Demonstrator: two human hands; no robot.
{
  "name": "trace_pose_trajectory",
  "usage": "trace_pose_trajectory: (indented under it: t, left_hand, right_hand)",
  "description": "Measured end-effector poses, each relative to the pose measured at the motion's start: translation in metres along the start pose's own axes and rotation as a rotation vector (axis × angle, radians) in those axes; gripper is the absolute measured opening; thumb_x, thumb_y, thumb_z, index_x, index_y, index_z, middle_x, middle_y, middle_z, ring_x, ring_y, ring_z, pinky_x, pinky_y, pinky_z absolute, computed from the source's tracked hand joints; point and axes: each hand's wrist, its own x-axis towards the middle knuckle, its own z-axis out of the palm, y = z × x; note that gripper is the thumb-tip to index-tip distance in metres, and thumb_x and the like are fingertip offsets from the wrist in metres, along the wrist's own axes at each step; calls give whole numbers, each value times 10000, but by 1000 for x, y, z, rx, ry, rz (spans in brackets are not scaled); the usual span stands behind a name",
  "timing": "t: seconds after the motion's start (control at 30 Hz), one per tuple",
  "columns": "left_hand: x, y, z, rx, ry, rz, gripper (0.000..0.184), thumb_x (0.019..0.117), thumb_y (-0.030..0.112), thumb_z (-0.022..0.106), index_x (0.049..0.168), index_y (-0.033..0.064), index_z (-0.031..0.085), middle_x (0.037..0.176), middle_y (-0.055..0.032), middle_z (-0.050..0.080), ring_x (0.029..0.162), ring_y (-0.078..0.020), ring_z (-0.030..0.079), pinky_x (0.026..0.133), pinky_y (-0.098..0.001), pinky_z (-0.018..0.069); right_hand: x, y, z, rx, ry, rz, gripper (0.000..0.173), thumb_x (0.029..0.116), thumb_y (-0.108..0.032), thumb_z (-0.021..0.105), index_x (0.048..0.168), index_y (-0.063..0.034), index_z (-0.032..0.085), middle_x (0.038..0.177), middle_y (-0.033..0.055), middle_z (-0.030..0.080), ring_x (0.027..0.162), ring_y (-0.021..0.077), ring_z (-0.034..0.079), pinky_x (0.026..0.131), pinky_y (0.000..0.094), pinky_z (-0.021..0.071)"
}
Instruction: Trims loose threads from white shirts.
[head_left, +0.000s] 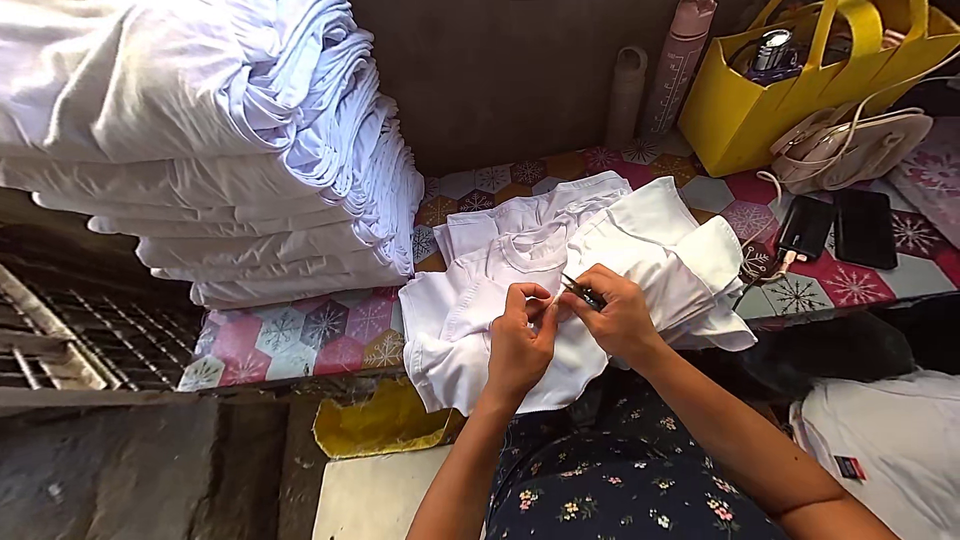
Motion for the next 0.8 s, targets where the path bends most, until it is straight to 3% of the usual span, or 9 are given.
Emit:
trace_pose_trajectory:
  t: [0.17, 0.3, 0.43, 0.53, 0.63, 0.8]
  left_hand:
    - [0, 0, -2, -128, 17, -86, 99, 940, 5, 653, 1027, -10, 700, 908, -16, 736, 791, -14, 685, 757, -192, 580]
    - [-3, -2, 2, -200, 26, -93, 99, 897, -8, 722, 982, -7, 773, 936, -33, 765, 856, -28, 717, 824, -205, 599]
    - [-3, -1, 9, -236, 66, -162, 59, 867, -36, 730, 899, 5, 758, 836, 1, 737, 753, -5, 681, 742, -188, 584]
    - [0, -1, 6, -152, 56, -148, 34, 924, 21, 700, 943, 16, 728, 819, 18, 730, 725, 5, 673, 719, -180, 577]
    - [2, -1, 2, -60, 53, -134, 47, 963, 81, 676, 944, 39, 681, 763, 52, 661, 656, 38, 590, 644, -148, 506]
    - [4, 1, 1, -16, 31, -124, 62, 988, 102, 649, 955, 50, 641, 720, 65, 621, 621, 45, 563, 612, -144, 486]
  right_hand:
    - [2, -1, -5, 379, -113, 251, 59, 967, -55, 627, 916, -63, 654, 727, -71, 631, 592, -48, 519, 578, 137, 438]
    - [0, -5, -6, 144, -135, 43, 85, 959, -79, 629, 913, -11, 654, 824, 3, 582, 655, -9, 514, 599, 135, 446]
    - [1, -6, -4, -38, -141, -104, 78, 915, -71, 664, 906, 7, 664, 845, 64, 606, 702, 74, 564, 623, 205, 482]
    - [7, 2, -16, 84, -176, -19, 146, 983, -150, 628, 985, -10, 669, 827, 15, 639, 618, 5, 531, 574, 171, 469]
    - [11, 9, -35, 31, -226, -21, 249, 999, -302, 610, 996, -60, 669, 727, -57, 590, 586, -24, 501, 554, 171, 442]
    - [4, 22, -40, -296, -170, -315, 340, 972, -372, 665, 939, -43, 742, 735, 48, 654, 581, 133, 560, 512, 322, 455]
